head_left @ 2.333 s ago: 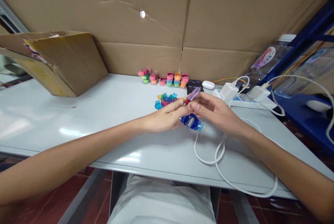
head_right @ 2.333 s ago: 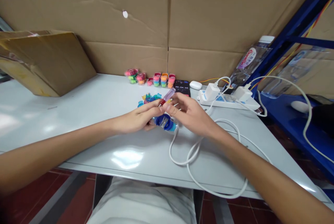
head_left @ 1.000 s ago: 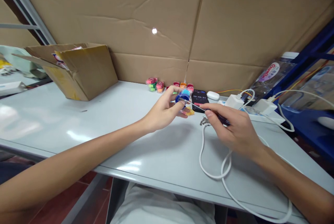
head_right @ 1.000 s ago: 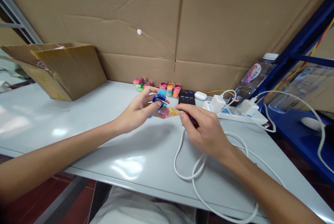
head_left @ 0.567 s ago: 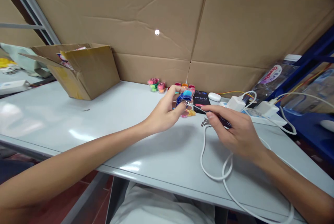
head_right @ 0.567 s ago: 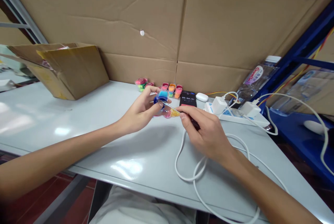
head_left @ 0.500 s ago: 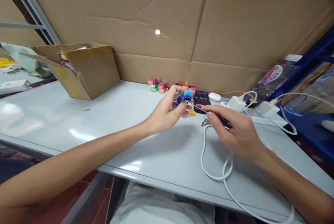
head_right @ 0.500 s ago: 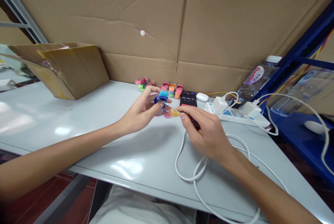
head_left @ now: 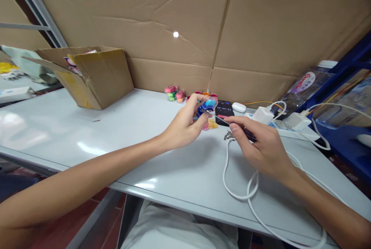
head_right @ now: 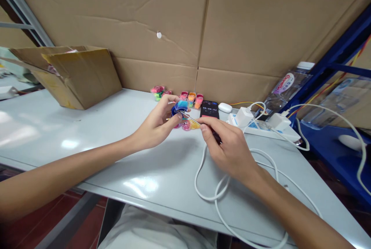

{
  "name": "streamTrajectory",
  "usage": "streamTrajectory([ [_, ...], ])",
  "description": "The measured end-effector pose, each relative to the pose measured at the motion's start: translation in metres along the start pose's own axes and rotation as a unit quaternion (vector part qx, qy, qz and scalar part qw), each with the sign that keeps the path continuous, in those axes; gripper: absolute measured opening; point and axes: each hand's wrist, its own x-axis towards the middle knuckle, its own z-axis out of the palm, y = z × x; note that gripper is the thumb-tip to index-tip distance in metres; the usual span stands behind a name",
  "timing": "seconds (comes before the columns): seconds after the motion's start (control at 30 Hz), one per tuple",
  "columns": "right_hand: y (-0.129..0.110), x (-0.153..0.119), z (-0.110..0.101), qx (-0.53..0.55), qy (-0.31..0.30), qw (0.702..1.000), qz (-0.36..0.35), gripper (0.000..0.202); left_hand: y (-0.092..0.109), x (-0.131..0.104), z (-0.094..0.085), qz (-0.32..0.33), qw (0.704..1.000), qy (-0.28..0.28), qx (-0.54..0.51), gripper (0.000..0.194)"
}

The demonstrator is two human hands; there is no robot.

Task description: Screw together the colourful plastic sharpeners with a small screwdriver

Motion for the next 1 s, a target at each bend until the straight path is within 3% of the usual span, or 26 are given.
streamTrajectory([
  [0.5, -0.0008, 0.0018, 0.0011, 0.103, -0.019, 0.979, 0.175, 0.025, 0.0091, 0.0000, -0.0024, -0.012, 1.000, 0.010, 0.022, 0.027],
  [1.0, -0.0008, 0.0035, -0.0005, 0.120, -0.003, 0.974, 0.193, 0.023, 0.0061, 0.0018, -0.0041, -0.023, 0.999, 0.017, -0.041, 0.025],
])
